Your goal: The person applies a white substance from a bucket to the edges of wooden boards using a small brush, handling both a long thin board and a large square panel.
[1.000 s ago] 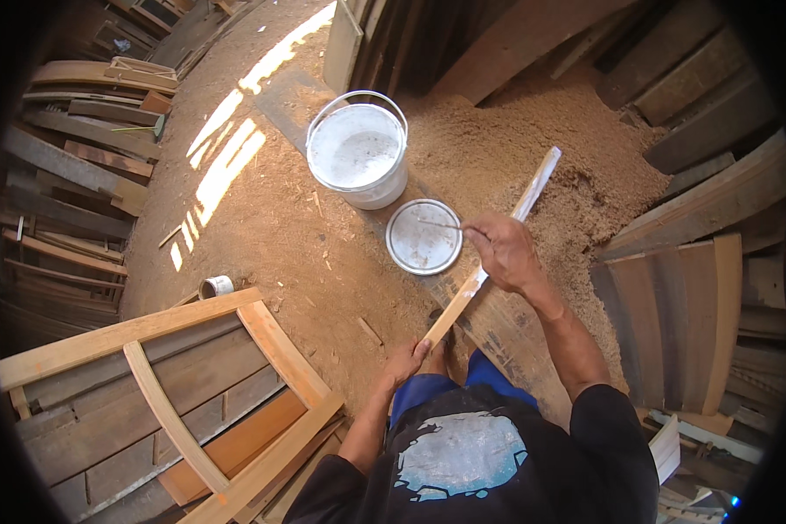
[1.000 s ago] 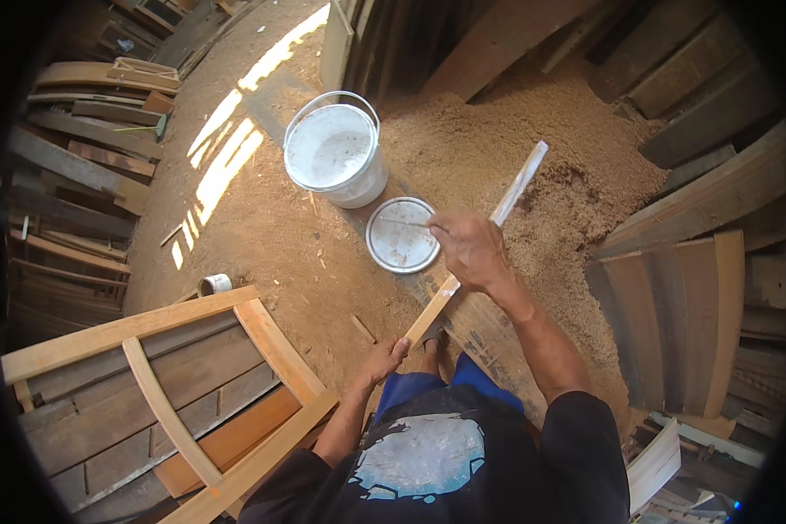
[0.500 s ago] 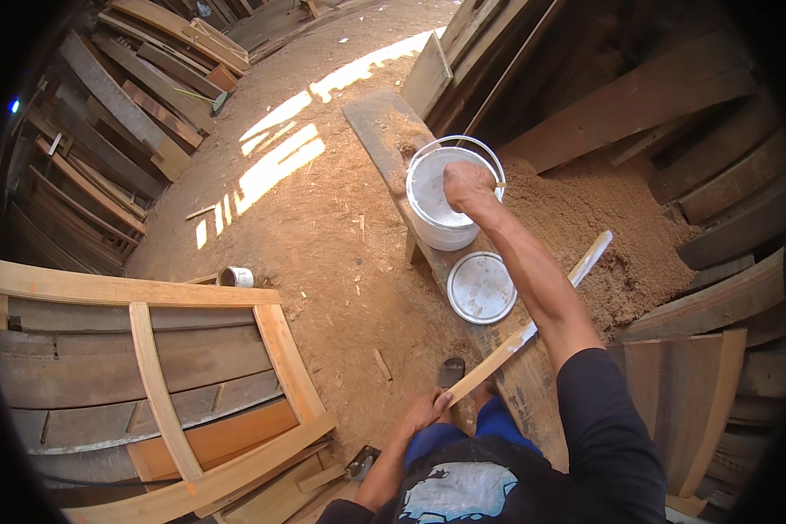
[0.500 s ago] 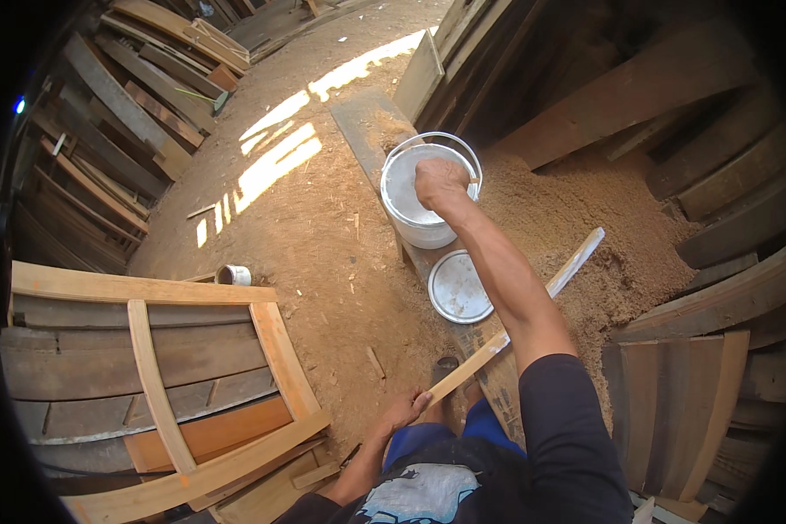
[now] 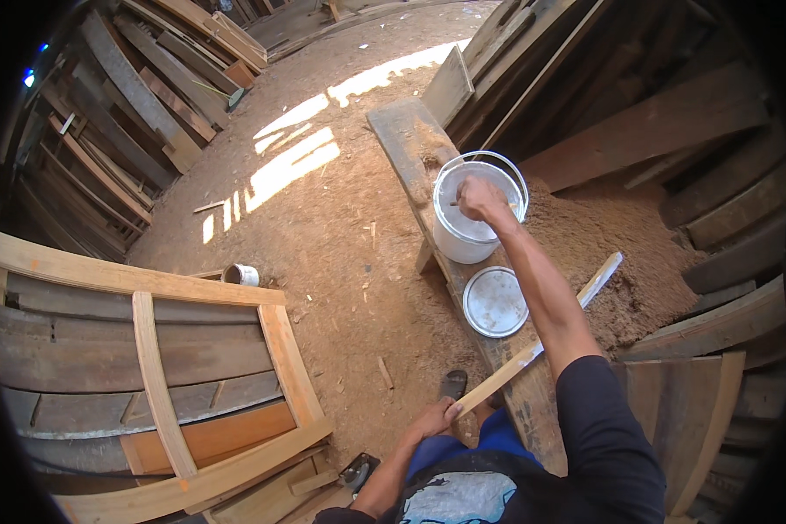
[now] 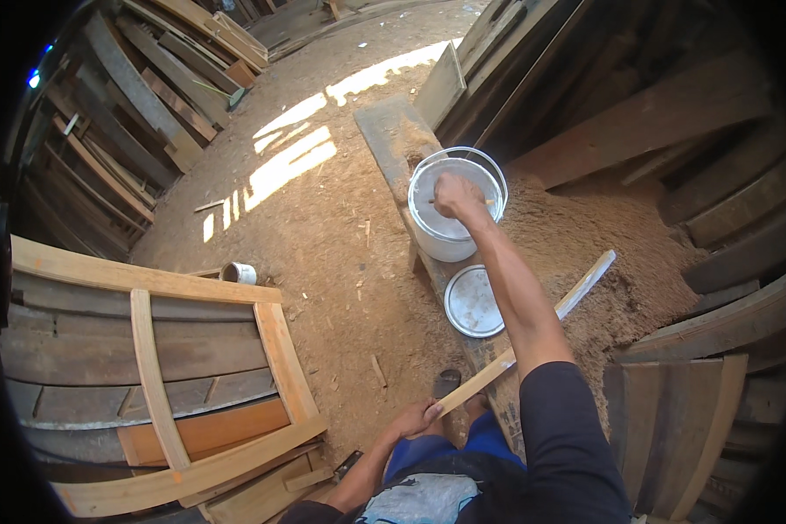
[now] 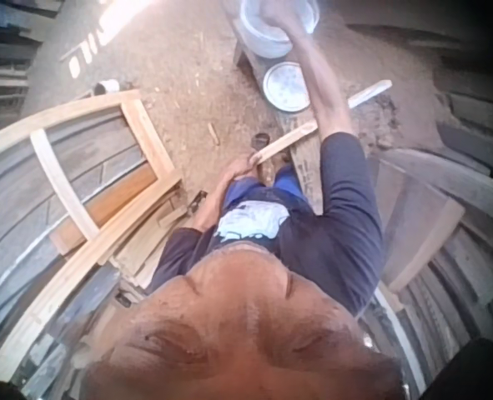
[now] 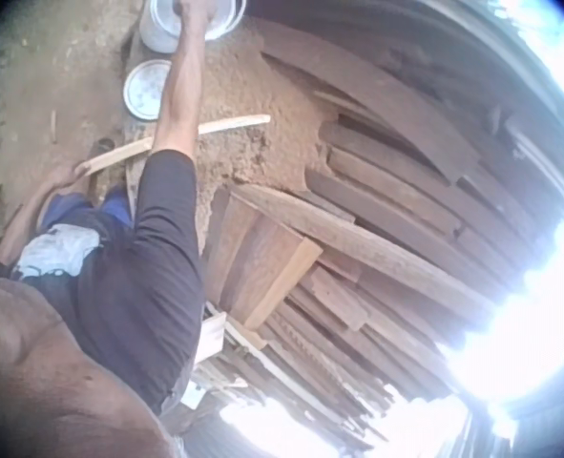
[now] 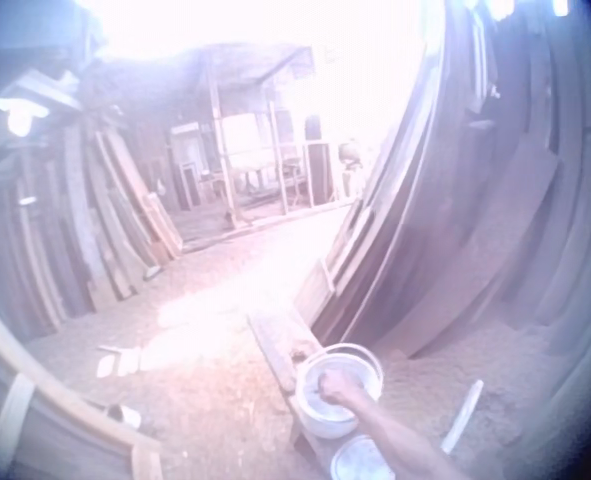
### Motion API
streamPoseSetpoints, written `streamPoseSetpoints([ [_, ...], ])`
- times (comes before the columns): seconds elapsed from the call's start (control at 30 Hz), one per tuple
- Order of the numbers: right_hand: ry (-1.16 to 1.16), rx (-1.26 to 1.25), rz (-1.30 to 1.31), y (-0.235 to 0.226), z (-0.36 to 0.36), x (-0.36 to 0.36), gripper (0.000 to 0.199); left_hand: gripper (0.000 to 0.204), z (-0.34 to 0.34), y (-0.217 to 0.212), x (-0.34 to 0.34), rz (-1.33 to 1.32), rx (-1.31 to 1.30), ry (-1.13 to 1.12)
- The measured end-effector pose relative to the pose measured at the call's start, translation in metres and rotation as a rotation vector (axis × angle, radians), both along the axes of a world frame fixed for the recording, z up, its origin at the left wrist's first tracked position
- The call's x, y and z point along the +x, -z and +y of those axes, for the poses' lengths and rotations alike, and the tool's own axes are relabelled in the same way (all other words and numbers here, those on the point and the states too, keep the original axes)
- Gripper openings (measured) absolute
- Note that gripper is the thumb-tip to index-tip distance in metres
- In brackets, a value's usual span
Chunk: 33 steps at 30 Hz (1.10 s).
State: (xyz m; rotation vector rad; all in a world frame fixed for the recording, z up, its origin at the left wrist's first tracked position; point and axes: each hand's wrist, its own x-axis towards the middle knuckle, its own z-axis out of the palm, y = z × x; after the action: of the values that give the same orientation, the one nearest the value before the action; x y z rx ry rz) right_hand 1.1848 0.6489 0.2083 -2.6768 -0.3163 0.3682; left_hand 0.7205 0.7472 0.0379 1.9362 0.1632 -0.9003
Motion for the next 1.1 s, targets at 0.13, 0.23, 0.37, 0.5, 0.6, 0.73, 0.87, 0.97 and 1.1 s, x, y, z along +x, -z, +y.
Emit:
streamPoseSetpoints([
  [0.13, -0.068, 0.023, -0.091, -0.021, -0.039, -0.009, 0.025, 0.049, -0.002, -0.039, 0.027, 0.147, -0.047, 0.132],
  [0.23, -0.019, 0.130, -0.105, -0.058, -0.057, -0.039, 0.024, 0.050, 0.004, -0.020, 0.015, 0.129, -0.201, 0.119],
  [0.37, 0.060, 0.326, -0.078, -0.098, -0.108, -0.084, 0.026, 0.054, 0.003, -0.038, 0.019, 0.183, -0.283, 0.086],
  [0.5, 0.119, 0.592, -0.085, -0.102, -0.164, -0.139, 0.023, 0.054, 0.002, -0.048, 0.031, 0.220, -0.368, 0.018],
  [0.6, 0.234, 0.721, 0.017, -0.123, -0.197, -0.201, 0.019, 0.047, -0.009, -0.069, 0.038, 0.420, -0.520, -0.105],
  [0.73, 0.269, 0.727, 0.028, -0.115, -0.228, -0.260, 0.021, 0.041, -0.009, -0.099, 0.041, 0.574, -0.611, -0.187],
  [0.87, 0.304, 0.658, 0.063, -0.091, -0.244, -0.317, 0.021, 0.043, -0.010, -0.096, 0.034, 0.563, -0.731, -0.227],
  [0.97, 0.369, 0.807, 0.183, -0.044, -0.252, -0.350, 0.021, 0.047, -0.006, -0.075, 0.033, 0.658, -0.925, -0.225],
  [1.1, 0.423, 0.680, 0.229, 0.005, -0.253, -0.378, 0.025, 0.046, -0.013, -0.090, 0.035, 0.709, -0.910, -0.292],
])
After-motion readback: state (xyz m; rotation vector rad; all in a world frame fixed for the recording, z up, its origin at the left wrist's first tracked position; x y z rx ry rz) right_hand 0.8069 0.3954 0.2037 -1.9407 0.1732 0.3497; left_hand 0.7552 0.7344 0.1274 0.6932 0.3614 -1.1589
